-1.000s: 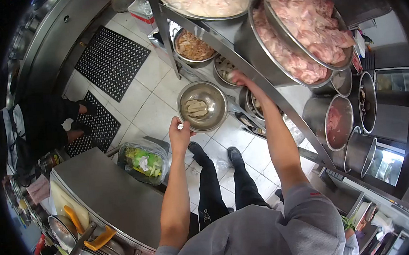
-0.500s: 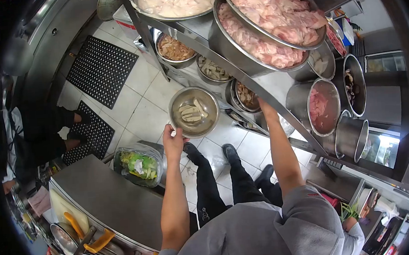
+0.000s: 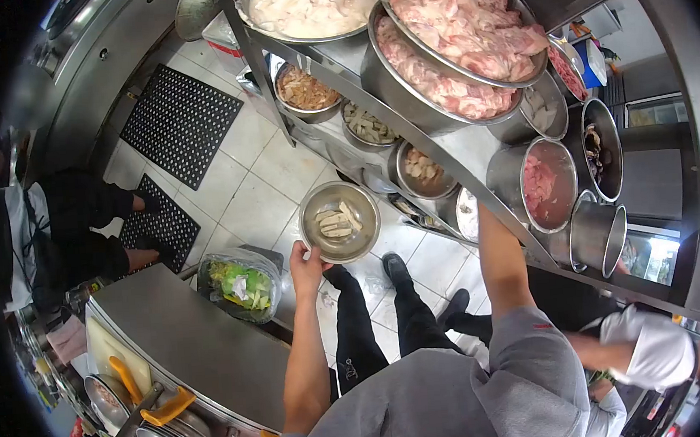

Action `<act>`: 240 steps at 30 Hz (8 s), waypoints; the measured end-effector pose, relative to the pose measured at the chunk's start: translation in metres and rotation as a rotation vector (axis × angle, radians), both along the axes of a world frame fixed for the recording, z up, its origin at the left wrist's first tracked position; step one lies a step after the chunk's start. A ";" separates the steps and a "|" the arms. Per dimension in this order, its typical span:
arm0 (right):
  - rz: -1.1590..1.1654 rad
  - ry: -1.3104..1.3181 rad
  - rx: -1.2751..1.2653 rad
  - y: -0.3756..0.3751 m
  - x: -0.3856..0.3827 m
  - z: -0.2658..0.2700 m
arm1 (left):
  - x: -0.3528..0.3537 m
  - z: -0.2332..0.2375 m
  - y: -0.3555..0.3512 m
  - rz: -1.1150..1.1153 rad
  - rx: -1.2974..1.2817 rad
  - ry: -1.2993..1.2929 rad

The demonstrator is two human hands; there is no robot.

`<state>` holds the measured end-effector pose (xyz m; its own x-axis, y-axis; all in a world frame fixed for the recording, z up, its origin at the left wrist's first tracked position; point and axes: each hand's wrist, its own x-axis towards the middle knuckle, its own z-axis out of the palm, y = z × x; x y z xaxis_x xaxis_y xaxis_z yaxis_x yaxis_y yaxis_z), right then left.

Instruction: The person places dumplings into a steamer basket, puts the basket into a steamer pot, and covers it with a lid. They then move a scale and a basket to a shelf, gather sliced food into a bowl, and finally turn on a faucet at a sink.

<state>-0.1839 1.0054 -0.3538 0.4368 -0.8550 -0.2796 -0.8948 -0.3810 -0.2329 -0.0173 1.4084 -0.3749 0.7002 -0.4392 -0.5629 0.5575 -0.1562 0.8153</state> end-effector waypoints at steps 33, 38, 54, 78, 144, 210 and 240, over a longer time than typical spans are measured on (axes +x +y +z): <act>-0.067 -0.336 0.927 0.055 0.065 -0.003 | -0.002 0.003 -0.012 -0.006 -0.072 0.022; -0.457 -0.830 0.965 0.054 0.032 -0.018 | 0.004 0.009 -0.032 -0.048 -0.038 -0.009; 0.074 -0.304 0.169 0.037 0.099 -0.002 | 0.026 0.030 -0.064 -0.089 -0.035 -0.009; -0.043 0.147 -0.233 0.037 -0.017 0.019 | 0.046 0.003 0.012 0.120 -0.005 0.026; 0.264 -0.888 0.364 0.004 0.312 -0.006 | 0.155 0.040 0.024 0.189 0.037 -0.115; -0.227 -0.164 -0.021 0.070 -0.132 -0.073 | -0.083 0.018 0.023 -0.201 0.088 -0.016; -0.593 -1.573 0.879 0.047 -0.493 0.228 | -0.504 0.183 -0.199 -0.604 -0.072 0.109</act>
<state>-0.6769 1.0524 -0.1253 0.4378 -0.8260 -0.3551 0.3406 0.5179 -0.7847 -0.5216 1.2093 -0.1917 0.2560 -0.7798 -0.5713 0.4682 -0.4170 0.7790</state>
